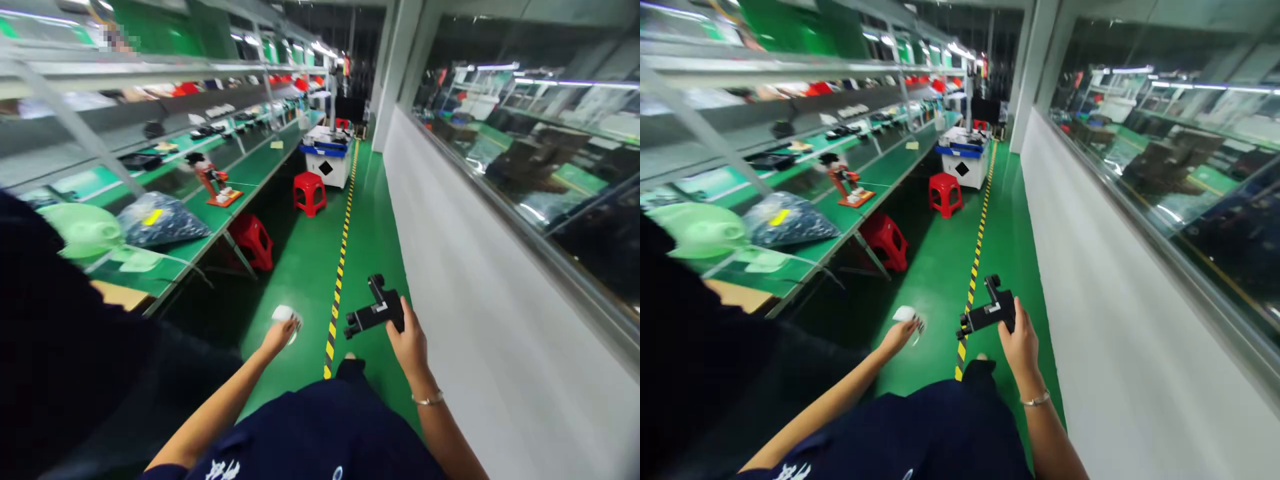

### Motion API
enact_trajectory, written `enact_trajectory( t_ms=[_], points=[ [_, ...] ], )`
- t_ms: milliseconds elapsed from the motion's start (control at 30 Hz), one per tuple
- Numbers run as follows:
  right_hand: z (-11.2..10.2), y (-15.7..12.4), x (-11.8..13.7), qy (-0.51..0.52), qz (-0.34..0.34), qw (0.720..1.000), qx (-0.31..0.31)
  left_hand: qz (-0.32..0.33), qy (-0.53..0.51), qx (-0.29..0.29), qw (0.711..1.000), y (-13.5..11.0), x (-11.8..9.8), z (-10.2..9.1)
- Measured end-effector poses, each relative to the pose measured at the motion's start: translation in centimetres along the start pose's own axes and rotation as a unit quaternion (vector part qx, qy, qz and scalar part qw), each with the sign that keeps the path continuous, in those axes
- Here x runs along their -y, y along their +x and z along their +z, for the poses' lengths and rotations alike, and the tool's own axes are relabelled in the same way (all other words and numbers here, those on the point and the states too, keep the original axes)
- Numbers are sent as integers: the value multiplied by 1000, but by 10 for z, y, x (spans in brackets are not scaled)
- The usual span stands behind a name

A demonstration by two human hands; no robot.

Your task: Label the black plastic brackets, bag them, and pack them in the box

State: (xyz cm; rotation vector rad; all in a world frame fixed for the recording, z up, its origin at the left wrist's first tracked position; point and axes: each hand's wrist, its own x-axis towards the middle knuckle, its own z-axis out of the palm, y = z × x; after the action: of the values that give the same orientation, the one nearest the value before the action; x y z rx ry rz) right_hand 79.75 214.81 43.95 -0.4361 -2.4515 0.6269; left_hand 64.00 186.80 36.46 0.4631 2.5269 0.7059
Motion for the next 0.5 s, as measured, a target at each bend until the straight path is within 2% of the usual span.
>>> enact_trajectory(
  t_ms=[133,267,367,433,500],
  points=[
    [59,114,-2,4,-34,999,-27,110,-110,2,988,116,-53,-38],
    [127,226,-5,36,-86,995,-33,171,-210,-41,962,199,-92,-96],
    [175,309,-5,64,-127,990,-6,155,-262,-97,948,254,-98,-137],
    [207,361,-6,80,-149,986,12,132,-301,-143,934,294,-92,-162],
    [241,410,-9,87,-165,982,25,119,-356,-188,907,341,-82,-187]
  ],
)
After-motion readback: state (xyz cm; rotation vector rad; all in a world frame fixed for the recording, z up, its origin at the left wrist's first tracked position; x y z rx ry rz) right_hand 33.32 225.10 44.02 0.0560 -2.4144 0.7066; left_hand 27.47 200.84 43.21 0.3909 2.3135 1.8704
